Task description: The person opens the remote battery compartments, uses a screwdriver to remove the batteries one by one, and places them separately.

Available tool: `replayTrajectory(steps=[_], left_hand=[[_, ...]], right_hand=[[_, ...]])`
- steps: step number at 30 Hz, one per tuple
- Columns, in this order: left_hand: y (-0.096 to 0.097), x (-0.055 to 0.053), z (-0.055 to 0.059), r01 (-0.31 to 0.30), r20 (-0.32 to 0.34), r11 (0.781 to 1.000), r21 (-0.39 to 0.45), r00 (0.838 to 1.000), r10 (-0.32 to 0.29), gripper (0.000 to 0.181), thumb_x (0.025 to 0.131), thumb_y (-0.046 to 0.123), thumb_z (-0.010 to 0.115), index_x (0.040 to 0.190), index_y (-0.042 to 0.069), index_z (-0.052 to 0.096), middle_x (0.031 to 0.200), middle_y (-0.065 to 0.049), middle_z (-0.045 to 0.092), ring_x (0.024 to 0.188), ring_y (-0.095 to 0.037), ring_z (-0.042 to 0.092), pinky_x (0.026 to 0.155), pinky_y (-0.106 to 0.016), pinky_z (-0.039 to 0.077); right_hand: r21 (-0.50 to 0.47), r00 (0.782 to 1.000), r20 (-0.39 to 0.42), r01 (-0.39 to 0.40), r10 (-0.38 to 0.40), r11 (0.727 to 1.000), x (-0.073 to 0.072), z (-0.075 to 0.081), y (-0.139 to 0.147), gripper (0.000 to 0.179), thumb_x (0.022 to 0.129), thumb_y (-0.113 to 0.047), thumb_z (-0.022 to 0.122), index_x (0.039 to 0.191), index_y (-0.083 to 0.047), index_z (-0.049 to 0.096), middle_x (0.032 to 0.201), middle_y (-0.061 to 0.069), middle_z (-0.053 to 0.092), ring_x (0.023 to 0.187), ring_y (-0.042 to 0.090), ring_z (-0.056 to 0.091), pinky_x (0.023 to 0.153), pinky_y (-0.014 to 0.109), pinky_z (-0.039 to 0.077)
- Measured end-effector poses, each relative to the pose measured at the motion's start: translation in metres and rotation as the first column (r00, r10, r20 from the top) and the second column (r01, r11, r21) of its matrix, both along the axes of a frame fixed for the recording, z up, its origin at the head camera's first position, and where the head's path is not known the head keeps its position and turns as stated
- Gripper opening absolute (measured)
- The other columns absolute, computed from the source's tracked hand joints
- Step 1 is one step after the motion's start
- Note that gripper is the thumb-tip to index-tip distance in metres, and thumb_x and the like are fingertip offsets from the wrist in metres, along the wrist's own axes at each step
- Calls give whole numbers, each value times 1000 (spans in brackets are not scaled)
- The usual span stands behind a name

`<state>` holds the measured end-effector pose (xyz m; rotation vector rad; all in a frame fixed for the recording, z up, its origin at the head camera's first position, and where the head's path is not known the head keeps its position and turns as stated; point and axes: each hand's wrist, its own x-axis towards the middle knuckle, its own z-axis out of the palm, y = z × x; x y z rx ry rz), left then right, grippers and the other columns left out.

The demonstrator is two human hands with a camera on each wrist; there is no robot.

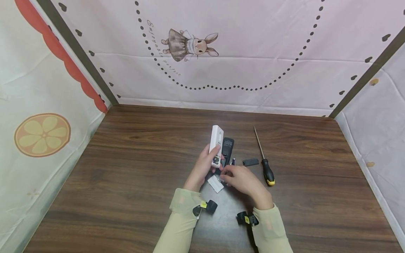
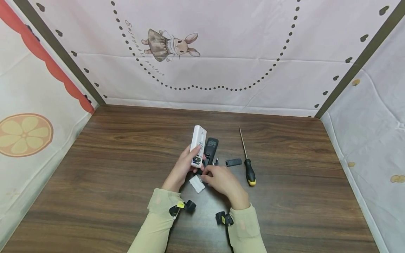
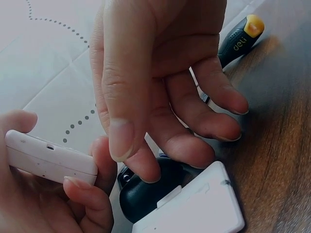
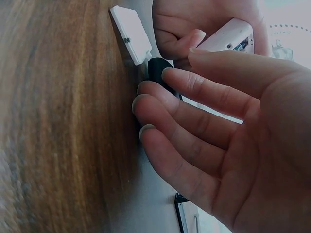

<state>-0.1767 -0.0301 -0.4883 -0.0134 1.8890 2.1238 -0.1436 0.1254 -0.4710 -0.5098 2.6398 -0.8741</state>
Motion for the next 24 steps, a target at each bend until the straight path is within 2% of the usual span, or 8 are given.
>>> replayTrajectory(steps=[6,24], left_hand=[[1,0,0,-3,-11,1000,6,1000,3,49,85,52,48,120,18,44,86,-15,58,52,-19,57,40,-22,34],[2,0,0,-1,0,1000,-4,1000,1,48,86,52,48,121,18,44,87,-17,58,52,-18,57,40,-22,34]], right_hand=[[-3,1000,-15,-8,8,1000,1,1,0,11,86,-27,58,90,-17,62,62,-11,54,56,7,48,54,26,41],[0,1000,-12,-14,14,1000,1,1,1,10,87,-28,57,87,-19,61,59,-9,52,54,9,47,51,27,39]])
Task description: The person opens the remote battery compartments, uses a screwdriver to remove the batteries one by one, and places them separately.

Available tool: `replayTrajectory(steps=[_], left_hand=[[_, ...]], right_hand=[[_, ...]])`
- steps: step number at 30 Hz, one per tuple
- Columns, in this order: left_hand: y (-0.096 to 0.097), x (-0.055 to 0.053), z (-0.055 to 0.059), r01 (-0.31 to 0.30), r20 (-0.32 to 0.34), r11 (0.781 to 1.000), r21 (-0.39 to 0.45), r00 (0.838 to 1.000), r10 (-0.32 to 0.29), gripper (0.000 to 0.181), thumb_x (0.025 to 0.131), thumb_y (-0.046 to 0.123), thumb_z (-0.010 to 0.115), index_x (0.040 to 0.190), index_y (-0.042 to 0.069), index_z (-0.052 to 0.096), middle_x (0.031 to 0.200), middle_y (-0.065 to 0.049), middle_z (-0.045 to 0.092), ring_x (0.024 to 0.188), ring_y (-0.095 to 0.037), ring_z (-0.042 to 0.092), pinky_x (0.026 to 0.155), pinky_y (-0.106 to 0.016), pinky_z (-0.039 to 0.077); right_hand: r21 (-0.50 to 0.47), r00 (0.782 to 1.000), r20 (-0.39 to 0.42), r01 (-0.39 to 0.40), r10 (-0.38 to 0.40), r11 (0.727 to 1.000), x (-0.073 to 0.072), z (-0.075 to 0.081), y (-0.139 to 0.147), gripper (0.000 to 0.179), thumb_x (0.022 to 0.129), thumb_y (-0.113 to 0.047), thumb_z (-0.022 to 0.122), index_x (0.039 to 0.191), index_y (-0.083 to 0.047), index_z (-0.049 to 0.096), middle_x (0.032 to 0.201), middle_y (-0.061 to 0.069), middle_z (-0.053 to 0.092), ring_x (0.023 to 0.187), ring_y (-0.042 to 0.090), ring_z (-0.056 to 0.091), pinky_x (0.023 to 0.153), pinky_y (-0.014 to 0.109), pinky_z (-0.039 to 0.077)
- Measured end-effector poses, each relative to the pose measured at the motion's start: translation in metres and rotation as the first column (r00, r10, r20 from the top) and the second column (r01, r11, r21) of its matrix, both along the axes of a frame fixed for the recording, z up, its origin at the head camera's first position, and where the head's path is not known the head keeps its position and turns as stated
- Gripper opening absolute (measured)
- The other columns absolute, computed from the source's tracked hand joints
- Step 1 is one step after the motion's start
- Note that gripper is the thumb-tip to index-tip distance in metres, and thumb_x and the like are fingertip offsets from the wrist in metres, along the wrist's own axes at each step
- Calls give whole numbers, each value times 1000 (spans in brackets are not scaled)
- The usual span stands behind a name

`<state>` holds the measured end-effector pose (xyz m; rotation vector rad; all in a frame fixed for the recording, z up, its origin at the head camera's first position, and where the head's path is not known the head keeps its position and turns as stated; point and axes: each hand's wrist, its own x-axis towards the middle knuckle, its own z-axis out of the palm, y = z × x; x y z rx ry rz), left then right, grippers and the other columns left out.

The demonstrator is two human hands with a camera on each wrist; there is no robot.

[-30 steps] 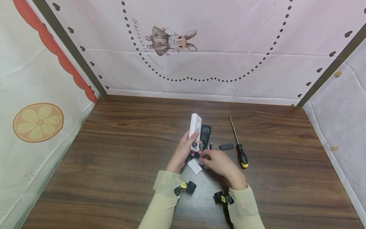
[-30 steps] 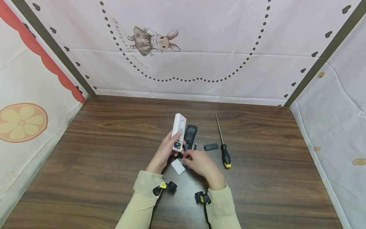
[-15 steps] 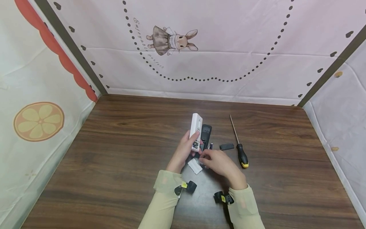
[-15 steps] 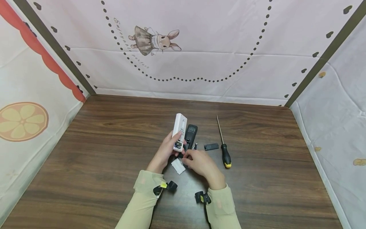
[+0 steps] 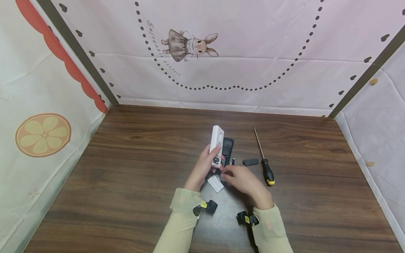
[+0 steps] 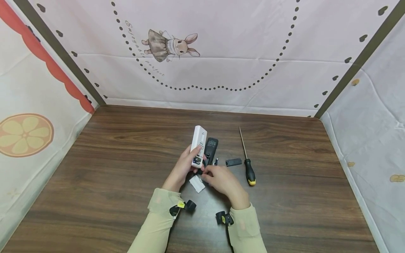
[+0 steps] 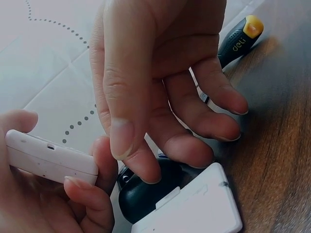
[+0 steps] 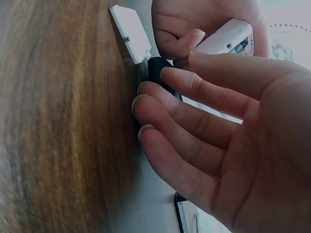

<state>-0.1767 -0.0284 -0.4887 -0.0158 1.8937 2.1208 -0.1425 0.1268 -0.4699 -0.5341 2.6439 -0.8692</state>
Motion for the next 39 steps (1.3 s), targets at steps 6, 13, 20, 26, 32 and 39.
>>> replayTrajectory(steps=[6,13,20,26,32,39], left_hand=[[-1,1,0,4,5,1000,-2,1000,-4,49,86,52,47,121,18,44,88,-18,58,52,-19,57,40,-22,34],[0,1,0,3,9,1000,-3,1000,-3,48,86,52,47,122,20,43,90,-20,58,52,-19,57,40,-22,34],[0,0,-1,2,5,1000,-6,1000,-2,46,87,51,47,120,19,44,89,-19,58,52,-18,57,40,-22,34],[0,1,1,10,-3,1000,-3,1000,-10,47,86,51,48,118,17,45,90,-21,57,50,-17,56,39,-22,34],[-1,1,2,32,20,999,-17,999,-32,49,87,51,46,125,21,41,94,-21,56,53,-18,57,41,-22,35],[-2,4,13,55,24,998,-21,998,-55,43,92,41,43,126,15,40,99,-27,54,55,-19,57,43,-24,35]], right_hand=[[4,1000,7,3,-3,1000,0,-2,0,11,87,-30,56,87,-20,61,59,-10,52,53,9,47,51,26,38],[-3,1000,11,3,-3,1000,0,-3,1,13,87,-31,56,89,-19,61,59,-10,52,53,9,47,51,27,39],[-10,1000,3,4,-4,1000,-1,-3,1,13,89,-29,54,84,-18,60,60,-9,54,53,8,48,51,26,39],[-10,1000,13,12,-12,1000,-2,-4,1,17,91,-26,51,79,-17,59,62,-6,56,56,8,49,53,28,40],[-4,1000,-1,6,-6,1000,-1,-4,1,16,91,-26,51,78,-18,58,62,-7,55,55,7,49,53,28,40],[-7,1000,-18,0,0,1000,-1,-5,1,16,90,-27,53,76,-20,55,60,-9,53,54,7,49,53,27,39]])
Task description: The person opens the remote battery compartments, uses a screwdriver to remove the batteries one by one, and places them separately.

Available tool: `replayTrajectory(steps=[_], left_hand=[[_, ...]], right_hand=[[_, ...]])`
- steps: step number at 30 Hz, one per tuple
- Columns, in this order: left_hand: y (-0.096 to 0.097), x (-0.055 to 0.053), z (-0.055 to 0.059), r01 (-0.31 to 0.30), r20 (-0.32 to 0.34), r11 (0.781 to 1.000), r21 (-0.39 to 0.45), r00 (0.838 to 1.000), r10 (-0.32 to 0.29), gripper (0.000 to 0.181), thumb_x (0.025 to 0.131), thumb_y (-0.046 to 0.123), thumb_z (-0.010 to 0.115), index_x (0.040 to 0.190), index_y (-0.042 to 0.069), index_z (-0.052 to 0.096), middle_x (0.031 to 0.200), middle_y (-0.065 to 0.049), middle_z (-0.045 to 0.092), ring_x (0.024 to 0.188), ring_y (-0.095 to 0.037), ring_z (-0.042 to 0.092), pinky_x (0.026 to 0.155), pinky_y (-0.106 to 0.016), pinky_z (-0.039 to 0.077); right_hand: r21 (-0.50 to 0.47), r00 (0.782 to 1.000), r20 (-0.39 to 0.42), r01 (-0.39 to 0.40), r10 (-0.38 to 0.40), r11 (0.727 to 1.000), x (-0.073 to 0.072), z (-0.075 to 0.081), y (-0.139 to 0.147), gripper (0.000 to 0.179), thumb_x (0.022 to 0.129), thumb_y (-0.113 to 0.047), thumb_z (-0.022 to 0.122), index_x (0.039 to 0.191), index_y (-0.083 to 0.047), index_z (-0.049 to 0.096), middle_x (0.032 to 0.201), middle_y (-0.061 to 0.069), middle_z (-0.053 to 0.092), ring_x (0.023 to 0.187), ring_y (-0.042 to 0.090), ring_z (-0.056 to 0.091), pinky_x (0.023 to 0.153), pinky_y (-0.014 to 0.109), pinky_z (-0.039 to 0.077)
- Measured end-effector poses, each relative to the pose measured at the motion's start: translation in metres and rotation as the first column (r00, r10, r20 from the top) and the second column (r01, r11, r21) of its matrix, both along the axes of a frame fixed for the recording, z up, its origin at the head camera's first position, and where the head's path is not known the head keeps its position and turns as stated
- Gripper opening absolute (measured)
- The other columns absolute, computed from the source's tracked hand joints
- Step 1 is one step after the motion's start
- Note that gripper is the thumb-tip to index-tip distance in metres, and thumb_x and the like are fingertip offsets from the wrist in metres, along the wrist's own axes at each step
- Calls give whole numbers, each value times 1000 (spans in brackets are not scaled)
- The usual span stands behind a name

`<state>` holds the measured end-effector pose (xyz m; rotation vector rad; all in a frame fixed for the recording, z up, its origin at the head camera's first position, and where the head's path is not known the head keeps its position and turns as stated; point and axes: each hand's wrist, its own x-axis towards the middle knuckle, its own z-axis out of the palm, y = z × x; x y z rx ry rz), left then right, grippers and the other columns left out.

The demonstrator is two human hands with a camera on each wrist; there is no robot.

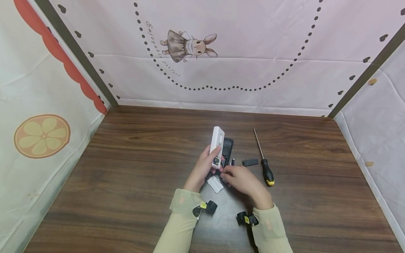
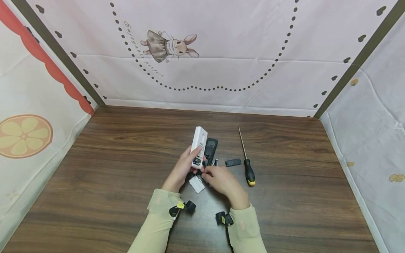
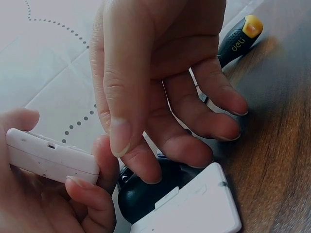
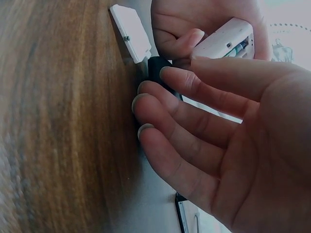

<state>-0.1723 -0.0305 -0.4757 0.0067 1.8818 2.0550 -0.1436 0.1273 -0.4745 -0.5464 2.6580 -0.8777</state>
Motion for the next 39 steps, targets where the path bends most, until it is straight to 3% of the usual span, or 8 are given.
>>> replayTrajectory(steps=[5,9,23,39], left_hand=[[1,6,14,4,-12,1000,-4,1000,-4,40,94,37,41,125,12,40,101,-30,52,55,-19,57,44,-23,35],[1,8,17,2,-10,1000,-5,1000,-2,41,94,37,41,127,12,39,101,-29,52,55,-19,57,44,-23,35],[1,7,15,7,5,1000,-22,1000,-6,44,93,40,43,130,17,38,102,-27,54,57,-21,57,46,-25,36],[2,7,14,5,2,1000,-15,1000,-5,41,93,38,43,126,14,40,100,-29,53,55,-20,57,45,-24,35]], right_hand=[[1,1000,9,6,-6,1000,1,0,0,15,89,-28,54,76,-20,56,59,-9,52,54,8,48,52,27,39],[7,1000,15,12,-12,1000,0,0,-1,15,89,-28,54,77,-21,57,59,-9,52,54,8,48,52,27,39],[0,1000,17,6,-6,1000,0,2,0,14,89,-28,54,78,-20,57,59,-8,53,53,8,48,52,27,39],[2,1000,11,4,-4,1000,0,0,0,15,89,-28,54,77,-20,56,59,-9,52,54,8,48,52,27,39]])
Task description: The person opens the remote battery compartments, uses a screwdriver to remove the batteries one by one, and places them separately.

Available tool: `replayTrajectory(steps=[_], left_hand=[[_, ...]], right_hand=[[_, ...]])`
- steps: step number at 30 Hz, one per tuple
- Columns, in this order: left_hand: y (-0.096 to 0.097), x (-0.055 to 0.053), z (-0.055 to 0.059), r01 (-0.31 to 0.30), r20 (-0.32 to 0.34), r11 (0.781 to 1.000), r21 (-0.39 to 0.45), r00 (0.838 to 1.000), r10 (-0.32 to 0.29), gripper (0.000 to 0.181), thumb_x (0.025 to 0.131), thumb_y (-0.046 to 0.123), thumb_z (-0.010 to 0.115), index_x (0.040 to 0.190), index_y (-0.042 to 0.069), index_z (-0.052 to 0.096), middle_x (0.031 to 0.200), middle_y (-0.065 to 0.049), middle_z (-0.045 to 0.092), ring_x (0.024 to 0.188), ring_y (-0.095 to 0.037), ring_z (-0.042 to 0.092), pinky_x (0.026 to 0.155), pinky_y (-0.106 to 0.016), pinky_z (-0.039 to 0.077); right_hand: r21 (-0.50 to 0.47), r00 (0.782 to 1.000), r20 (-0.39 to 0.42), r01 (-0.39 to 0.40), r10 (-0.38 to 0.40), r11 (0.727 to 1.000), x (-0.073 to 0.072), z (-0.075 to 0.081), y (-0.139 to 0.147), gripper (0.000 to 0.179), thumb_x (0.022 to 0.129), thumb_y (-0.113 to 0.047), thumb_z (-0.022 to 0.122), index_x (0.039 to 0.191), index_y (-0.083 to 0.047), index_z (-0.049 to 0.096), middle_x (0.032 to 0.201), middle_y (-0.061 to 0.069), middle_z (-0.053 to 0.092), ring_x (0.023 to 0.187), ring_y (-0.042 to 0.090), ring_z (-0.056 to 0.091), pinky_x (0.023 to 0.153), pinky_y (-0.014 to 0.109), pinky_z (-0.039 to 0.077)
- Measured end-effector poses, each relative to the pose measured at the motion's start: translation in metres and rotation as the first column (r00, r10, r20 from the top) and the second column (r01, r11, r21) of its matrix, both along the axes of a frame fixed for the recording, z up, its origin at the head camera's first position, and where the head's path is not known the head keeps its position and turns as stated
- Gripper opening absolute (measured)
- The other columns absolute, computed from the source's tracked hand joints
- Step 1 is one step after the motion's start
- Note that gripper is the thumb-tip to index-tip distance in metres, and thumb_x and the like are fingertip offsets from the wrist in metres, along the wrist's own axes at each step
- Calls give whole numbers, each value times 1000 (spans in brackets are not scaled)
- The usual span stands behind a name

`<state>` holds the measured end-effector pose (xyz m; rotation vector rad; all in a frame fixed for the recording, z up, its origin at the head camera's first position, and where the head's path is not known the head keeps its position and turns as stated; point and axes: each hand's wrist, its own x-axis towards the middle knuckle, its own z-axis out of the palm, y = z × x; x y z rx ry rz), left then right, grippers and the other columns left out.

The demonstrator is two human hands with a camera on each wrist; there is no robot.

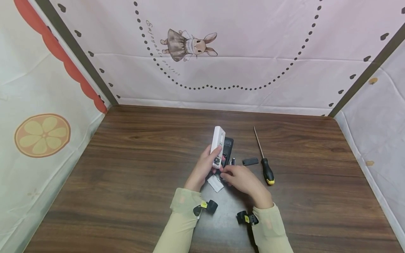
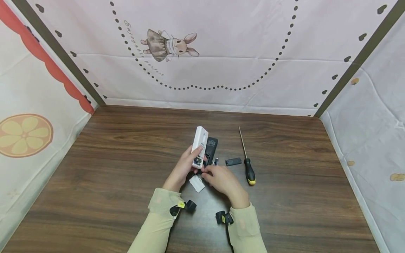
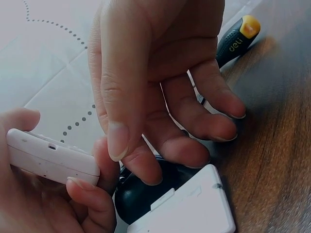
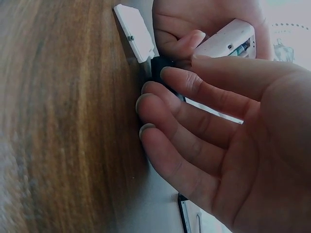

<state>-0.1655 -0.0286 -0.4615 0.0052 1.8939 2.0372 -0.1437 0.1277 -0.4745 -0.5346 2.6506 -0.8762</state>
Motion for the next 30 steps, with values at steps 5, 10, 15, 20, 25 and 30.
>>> replayTrajectory(steps=[5,10,15,20,25,30], left_hand=[[0,1,2,-1,12,1000,-18,1000,2,41,93,39,42,126,15,40,101,-28,54,56,-20,58,45,-23,36],[0,0,0,2,15,1000,-14,1000,-2,43,93,40,43,128,16,39,101,-27,54,57,-20,58,45,-24,36],[-1,-6,-14,-6,14,1000,18,1000,6,44,90,44,46,125,18,41,95,-24,56,54,-20,58,42,-23,36],[1,-9,-26,-30,-6,999,21,1000,31,47,87,49,48,122,18,44,89,-19,58,51,-18,58,40,-22,35],[2,-8,-26,-42,-32,999,17,999,42,48,86,50,49,122,18,45,87,-19,59,51,-17,58,38,-22,34],[2,-9,-25,-37,-31,999,18,999,37,48,87,49,49,122,17,44,87,-18,59,50,-17,58,38,-22,34]], right_hand=[[-3,1000,11,2,-2,1000,0,0,0,15,89,-28,54,77,-20,57,60,-8,53,54,9,48,52,27,39],[-1,1000,17,9,-9,1000,0,0,0,17,90,-27,52,77,-18,57,61,-6,55,55,9,49,52,28,39],[3,1000,13,5,-5,1000,0,0,0,18,90,-28,52,75,-19,56,60,-8,53,54,8,48,52,27,39],[-6,1000,-20,-9,8,1000,1,0,0,17,89,-28,54,74,-20,55,57,-10,51,53,8,47,52,27,38],[-10,999,-33,-11,11,1000,1,0,0,17,89,-29,54,74,-21,55,56,-11,50,53,7,47,52,27,38],[-11,999,-30,-12,12,1000,0,0,0,17,89,-28,54,74,-20,55,56,-10,50,53,7,47,52,27,39]])
